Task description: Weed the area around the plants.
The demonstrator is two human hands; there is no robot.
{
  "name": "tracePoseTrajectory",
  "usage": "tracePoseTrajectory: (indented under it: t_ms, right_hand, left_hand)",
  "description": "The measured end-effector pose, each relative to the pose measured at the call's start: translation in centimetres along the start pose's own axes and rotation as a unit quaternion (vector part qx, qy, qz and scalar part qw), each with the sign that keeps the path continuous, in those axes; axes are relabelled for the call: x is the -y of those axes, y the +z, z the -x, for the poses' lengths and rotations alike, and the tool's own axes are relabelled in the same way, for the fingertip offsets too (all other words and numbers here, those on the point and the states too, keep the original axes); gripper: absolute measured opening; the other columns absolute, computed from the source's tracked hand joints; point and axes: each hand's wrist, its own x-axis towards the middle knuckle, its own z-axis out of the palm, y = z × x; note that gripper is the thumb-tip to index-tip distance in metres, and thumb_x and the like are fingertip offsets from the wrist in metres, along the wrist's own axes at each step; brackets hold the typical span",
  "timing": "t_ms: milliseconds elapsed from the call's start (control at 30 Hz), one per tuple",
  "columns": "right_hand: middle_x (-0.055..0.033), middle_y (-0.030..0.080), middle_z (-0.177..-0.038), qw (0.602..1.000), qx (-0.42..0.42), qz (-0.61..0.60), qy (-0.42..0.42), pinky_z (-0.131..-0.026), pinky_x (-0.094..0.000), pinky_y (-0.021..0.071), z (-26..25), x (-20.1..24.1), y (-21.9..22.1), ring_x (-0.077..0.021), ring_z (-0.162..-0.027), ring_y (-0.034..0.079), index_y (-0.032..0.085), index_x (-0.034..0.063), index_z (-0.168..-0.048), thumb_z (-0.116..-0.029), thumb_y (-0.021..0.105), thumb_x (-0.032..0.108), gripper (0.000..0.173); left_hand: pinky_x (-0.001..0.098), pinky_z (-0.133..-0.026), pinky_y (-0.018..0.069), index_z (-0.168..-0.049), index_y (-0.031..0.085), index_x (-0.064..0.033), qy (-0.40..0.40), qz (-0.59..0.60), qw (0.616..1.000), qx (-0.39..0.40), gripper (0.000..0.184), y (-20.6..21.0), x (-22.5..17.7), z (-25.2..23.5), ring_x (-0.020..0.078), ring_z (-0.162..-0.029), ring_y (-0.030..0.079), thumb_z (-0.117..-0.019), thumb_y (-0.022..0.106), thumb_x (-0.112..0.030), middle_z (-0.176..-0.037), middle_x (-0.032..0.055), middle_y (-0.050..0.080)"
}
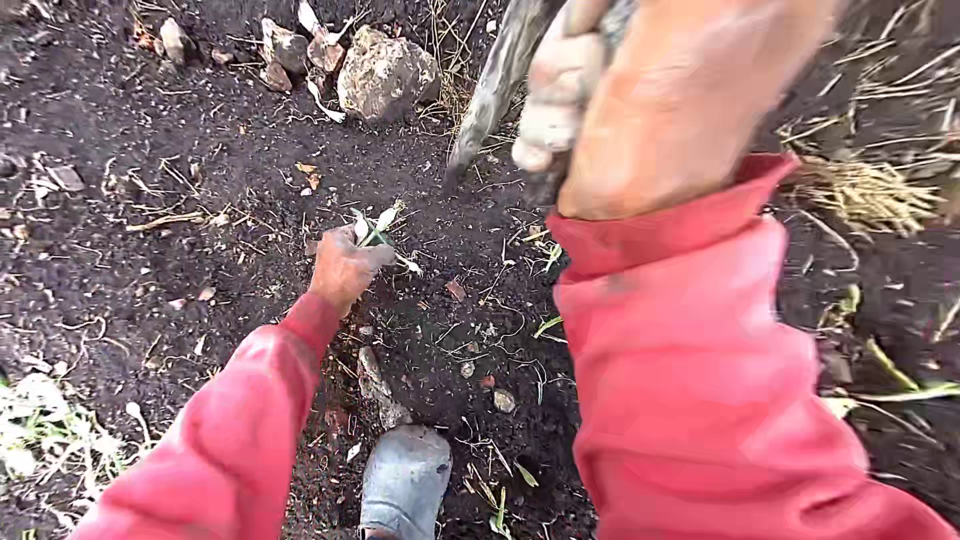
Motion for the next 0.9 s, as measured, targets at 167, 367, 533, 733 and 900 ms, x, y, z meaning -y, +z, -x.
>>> tracePoseTrajectory:
  t_ms: [167, 367, 533, 733, 900]
  right_hand:
    - [0.0034, 0.05, -0.063, 0.923, -0.262, 0.242, 0.147, -0.048, -0.0359, 0.047, 6.6, -10.6, 7.8, -0.0113, -0.05, 0.05, 0.062, 0.0111, -0.098, -0.1038, 0.044, 0.051, 0.045]
    - [0.0108, 0.049, -0.062, 0.955, -0.235, 0.177, 0.021, -0.044, -0.0267, 0.0446, 9.1, 0.3, 8.2, -0.0053, -0.049, 0.048, 0.059, 0.0179, -0.09, -0.1059, 0.048, 0.033, 0.024]
    - [0.0121, 0.053, -0.062, 0.978, -0.159, 0.134, -0.015, -0.038, -0.0227, 0.0439, 4.8, 3.4, 8.3, -0.0025, -0.046, 0.049, 0.056, 0.0182, -0.09, -0.1027, 0.051, 0.022, 0.014]
    - [0.0029, 0.056, -0.063, 0.937, -0.195, 0.253, 0.139, -0.046, -0.0328, 0.0478, 12.9, -6.6, 12.3, -0.0087, -0.05, 0.053, 0.066, 0.0092, -0.097, -0.1037, 0.05, 0.048, 0.043]
    - [0.0089, 0.047, -0.06, 0.961, -0.201, 0.177, 0.065, -0.042, -0.0268, 0.0428, 15.5, 1.2, 12.1, -0.0056, -0.047, 0.047, 0.06, 0.017, -0.091, -0.1054, 0.049, 0.043, 0.032]
  left_hand:
    - [0.0544, -0.076, 0.0513, -0.088, 0.072, -0.0076, 0.068, -0.137, 0.988, -0.02, 0.025, 3.5, -3.3, -5.0, 0.0264, -0.082, 0.066, -0.0813, 0.08, -0.03, -0.082, 0.0092, 0.069]
    - [0.065, -0.087, 0.0549, -0.128, 0.068, -0.0114, 0.042, -0.338, 0.937, 0.078, 0.033, 8.8, -1.2, -2.9, 0.0399, -0.113, 0.068, -0.1002, 0.061, -0.027, -0.13, 0.0178, 0.066]
    - [0.0497, -0.082, 0.0569, -0.113, 0.071, -0.0079, 0.064, -0.114, 0.991, -0.019, 0.019, 1.8, 2.6, 1.8, 0.0227, -0.089, 0.07, -0.097, 0.07, -0.018, -0.097, 0.0099, 0.073]
    - [0.061, -0.083, 0.0549, -0.102, 0.076, -0.0095, 0.058, -0.278, 0.956, 0.072, 0.025, 0.7, -1.1, 2.8, 0.0326, -0.095, 0.071, -0.0952, 0.071, -0.033, -0.096, 0.0131, 0.074]
    - [0.0613, -0.081, 0.057, -0.119, 0.072, -0.0094, 0.074, -0.431, 0.889, 0.133, 0.027, 7.2, -0.7, 4.4, 0.0416, -0.111, 0.067, -0.0964, 0.065, -0.022, -0.123, 0.0194, 0.067]
